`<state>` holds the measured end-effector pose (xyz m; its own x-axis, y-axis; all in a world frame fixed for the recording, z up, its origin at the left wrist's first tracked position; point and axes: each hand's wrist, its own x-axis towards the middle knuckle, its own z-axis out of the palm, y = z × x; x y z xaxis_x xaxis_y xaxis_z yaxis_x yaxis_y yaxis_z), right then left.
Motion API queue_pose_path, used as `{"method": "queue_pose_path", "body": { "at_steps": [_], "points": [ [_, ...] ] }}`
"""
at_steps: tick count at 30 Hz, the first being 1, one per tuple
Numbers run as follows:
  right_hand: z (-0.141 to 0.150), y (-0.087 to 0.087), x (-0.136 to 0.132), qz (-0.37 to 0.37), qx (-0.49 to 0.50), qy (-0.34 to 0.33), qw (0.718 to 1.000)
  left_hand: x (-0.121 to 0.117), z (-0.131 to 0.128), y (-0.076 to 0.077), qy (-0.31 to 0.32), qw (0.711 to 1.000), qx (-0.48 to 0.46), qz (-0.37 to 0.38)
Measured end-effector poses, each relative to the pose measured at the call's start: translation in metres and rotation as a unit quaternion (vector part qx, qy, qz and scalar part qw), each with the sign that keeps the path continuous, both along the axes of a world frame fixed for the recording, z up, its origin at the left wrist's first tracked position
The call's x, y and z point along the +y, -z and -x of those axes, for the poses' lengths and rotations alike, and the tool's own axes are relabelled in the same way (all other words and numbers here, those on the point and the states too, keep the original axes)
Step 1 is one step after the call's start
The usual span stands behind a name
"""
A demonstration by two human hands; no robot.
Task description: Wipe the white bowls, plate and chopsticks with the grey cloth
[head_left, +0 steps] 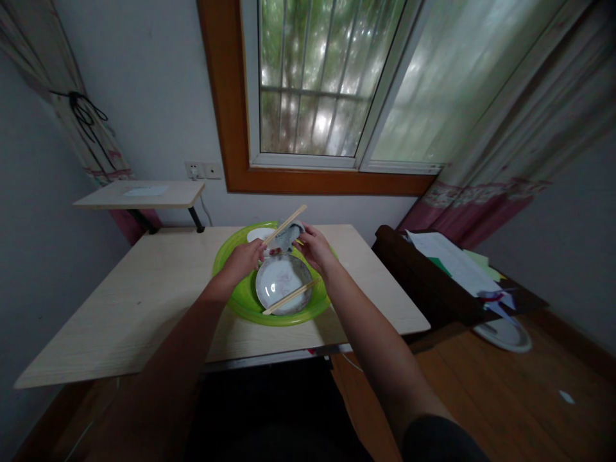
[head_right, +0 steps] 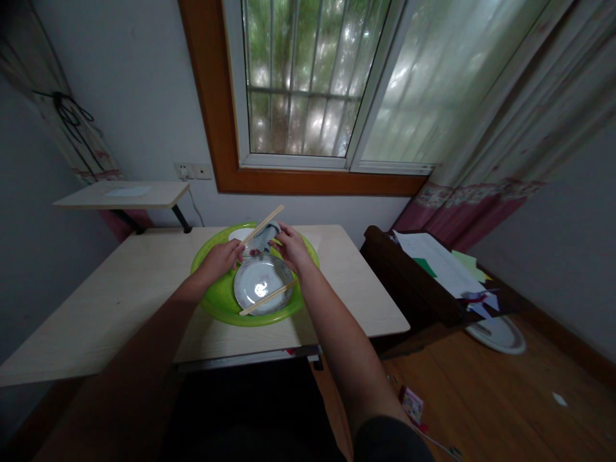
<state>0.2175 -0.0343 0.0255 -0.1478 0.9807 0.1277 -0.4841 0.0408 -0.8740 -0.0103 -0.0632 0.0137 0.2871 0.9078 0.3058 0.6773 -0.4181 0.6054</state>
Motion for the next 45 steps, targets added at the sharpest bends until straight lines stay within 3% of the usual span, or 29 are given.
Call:
{"method": "queue_pose_path", "body": {
  "at_steps": [6,12,16,19,26,30,34,40,45],
  "points": [
    [0.002,0.005,0.0,-0.029,-0.063,0.011,0.997,0.001,-0.001,0.005,0.087,0.996,0.004,0.034],
    [0.005,0.003,-0.001,-0.052,-0.069,-0.007,0.996,0.001,0.0,0.009,0.119,0.992,-0.003,0.041],
    [0.002,0.005,0.003,-0.074,-0.051,0.067,0.994,0.001,0.002,0.006,0.076,0.997,0.024,-0.025],
    [0.0,0.007,0.003,-0.115,-0.095,0.136,0.98,0.002,0.005,0.004,0.027,0.997,0.026,-0.074],
    [0.009,0.004,-0.012,-0.235,-0.328,0.165,0.9,0.001,0.008,0.003,-0.032,0.984,-0.079,-0.159],
    [0.014,0.005,-0.013,-0.288,-0.434,0.112,0.847,0.002,0.009,0.003,-0.007,0.979,-0.102,-0.175],
    [0.017,0.008,-0.014,-0.295,-0.529,0.084,0.791,0.003,0.007,0.003,0.033,0.984,-0.062,-0.163],
    [0.015,0.013,-0.012,-0.341,-0.579,0.061,0.738,0.003,0.007,0.003,-0.008,0.983,-0.11,-0.15],
    [0.014,0.015,-0.01,-0.363,-0.586,0.049,0.722,0.003,0.007,0.001,0.038,0.99,-0.037,-0.13]
  ]
}}
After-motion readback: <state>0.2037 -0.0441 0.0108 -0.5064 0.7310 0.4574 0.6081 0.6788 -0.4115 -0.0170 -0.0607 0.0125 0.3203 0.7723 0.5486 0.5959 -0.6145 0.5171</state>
